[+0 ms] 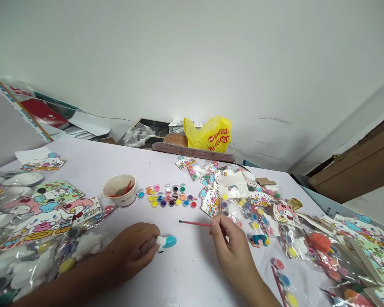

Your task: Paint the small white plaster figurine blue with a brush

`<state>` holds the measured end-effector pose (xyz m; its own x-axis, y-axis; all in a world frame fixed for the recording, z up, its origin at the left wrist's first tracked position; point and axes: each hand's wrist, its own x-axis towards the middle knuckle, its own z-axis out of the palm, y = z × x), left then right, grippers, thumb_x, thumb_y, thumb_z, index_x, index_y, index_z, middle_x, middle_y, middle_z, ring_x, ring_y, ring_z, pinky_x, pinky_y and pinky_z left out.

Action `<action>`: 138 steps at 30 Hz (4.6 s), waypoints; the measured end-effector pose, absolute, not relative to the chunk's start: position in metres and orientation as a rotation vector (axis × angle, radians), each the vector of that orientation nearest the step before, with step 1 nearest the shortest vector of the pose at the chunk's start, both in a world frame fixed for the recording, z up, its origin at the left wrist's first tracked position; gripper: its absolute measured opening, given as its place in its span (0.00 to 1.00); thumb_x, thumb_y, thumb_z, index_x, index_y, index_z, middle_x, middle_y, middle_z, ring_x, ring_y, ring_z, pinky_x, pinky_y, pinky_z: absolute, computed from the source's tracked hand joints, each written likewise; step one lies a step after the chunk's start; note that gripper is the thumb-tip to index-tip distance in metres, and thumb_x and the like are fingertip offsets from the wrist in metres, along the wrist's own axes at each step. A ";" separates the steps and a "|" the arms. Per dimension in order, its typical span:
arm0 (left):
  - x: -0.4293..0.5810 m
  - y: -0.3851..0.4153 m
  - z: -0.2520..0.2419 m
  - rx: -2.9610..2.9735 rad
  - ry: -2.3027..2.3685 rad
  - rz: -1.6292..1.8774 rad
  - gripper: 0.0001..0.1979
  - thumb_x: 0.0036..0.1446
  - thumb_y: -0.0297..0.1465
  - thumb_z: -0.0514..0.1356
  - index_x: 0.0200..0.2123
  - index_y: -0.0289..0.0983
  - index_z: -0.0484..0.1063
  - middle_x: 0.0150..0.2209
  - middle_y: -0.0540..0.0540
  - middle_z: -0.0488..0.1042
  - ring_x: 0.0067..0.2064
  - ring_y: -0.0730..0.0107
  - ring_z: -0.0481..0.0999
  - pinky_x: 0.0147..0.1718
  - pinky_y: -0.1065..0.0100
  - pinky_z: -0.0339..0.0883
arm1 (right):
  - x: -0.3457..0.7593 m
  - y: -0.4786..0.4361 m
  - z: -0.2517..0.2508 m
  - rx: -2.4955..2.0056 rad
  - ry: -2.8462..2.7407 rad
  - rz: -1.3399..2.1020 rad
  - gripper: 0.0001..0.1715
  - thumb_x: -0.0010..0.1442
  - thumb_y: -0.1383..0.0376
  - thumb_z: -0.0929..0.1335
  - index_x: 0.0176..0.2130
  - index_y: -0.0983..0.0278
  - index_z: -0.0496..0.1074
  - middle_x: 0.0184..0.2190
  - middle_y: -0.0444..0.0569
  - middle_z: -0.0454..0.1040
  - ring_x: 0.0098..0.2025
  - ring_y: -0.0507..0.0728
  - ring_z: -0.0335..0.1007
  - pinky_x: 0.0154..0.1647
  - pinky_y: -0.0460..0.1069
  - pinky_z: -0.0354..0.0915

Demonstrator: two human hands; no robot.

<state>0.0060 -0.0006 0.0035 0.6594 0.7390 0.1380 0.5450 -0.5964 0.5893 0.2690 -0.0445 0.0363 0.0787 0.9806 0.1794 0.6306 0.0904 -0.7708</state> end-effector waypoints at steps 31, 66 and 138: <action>0.011 0.004 -0.025 2.417 0.950 0.583 0.10 0.50 0.26 0.58 0.34 0.40 0.60 0.30 0.49 0.71 0.30 0.65 0.67 0.32 0.65 0.56 | 0.150 0.120 0.081 -1.311 -2.615 0.274 0.15 0.65 0.67 0.66 0.25 0.64 0.69 0.26 0.47 0.74 0.27 0.53 0.65 0.28 0.47 0.53; 0.007 -0.001 0.000 2.367 0.984 0.520 0.07 0.56 0.25 0.58 0.34 0.40 0.60 0.31 0.51 0.69 0.33 0.68 0.67 0.34 0.66 0.57 | 0.167 0.132 0.085 -1.396 -2.476 0.634 0.16 0.64 0.62 0.64 0.25 0.63 0.66 0.20 0.40 0.67 0.24 0.51 0.60 0.25 0.45 0.51; 0.007 -0.008 0.008 2.591 0.737 0.669 0.05 0.59 0.23 0.51 0.34 0.38 0.63 0.28 0.49 0.67 0.30 0.67 0.63 0.29 0.67 0.53 | 0.257 -0.083 0.000 -1.527 -1.742 0.790 0.19 0.69 0.55 0.59 0.29 0.61 0.61 0.23 0.40 0.59 0.24 0.51 0.55 0.24 0.45 0.53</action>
